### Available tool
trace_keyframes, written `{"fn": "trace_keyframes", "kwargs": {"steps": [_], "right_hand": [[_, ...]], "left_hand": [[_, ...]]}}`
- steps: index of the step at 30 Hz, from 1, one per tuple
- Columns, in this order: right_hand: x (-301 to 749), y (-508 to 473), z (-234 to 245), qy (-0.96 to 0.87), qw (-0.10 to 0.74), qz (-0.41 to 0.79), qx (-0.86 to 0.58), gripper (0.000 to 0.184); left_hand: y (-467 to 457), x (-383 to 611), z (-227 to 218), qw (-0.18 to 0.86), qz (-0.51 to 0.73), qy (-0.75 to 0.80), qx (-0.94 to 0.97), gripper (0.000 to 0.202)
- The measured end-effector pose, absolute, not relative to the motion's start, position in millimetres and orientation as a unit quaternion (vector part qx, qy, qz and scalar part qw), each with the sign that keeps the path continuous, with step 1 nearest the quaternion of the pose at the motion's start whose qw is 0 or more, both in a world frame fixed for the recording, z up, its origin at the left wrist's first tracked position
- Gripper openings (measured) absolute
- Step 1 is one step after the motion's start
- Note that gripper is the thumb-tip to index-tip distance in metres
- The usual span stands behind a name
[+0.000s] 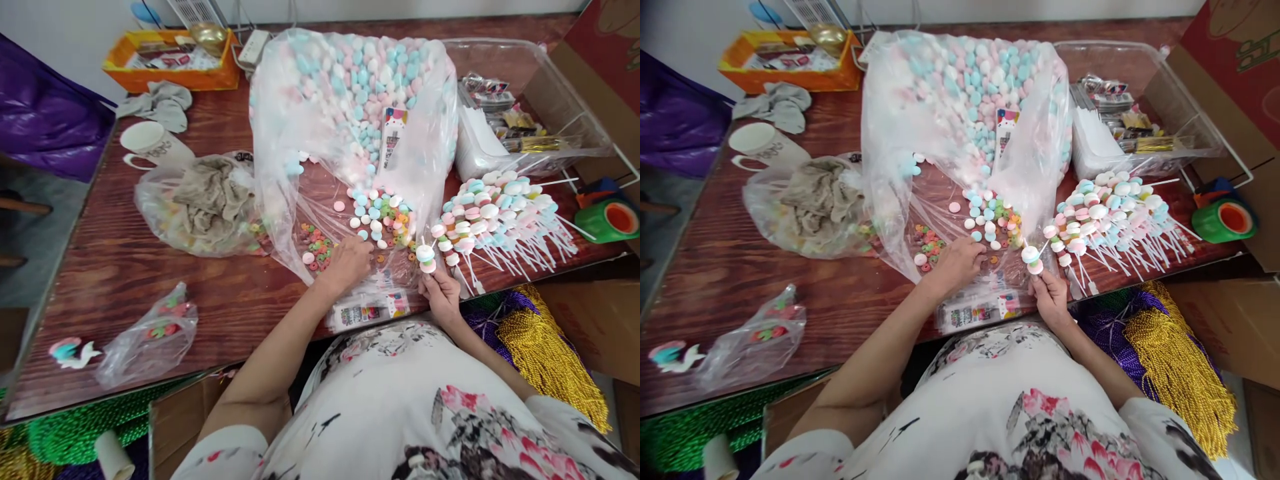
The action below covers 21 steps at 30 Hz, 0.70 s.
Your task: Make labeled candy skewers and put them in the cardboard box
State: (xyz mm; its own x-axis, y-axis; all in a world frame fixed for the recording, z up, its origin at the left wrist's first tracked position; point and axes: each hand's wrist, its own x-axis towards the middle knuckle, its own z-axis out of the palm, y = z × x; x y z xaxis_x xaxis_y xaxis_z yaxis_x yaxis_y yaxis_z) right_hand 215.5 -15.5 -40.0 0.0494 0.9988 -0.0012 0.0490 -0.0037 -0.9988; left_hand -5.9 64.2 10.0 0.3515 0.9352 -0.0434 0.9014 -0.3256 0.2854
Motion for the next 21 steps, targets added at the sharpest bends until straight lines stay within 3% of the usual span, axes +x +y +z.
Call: {"fn": "trace_keyframes", "kwargs": {"steps": [11,21], "right_hand": [[215.1,-16.7,-36.7,-0.430,0.547,0.486,-0.529,0.024],[214.7,-17.2,-35.2,-0.422,0.573,0.473,-0.519,0.021]], "left_hand": [[53.9,5.5,24.7,0.170,0.141,0.497,0.839,0.022],[73.3,76.0,2.6,0.200,0.067,0.476,0.854,0.034]]}}
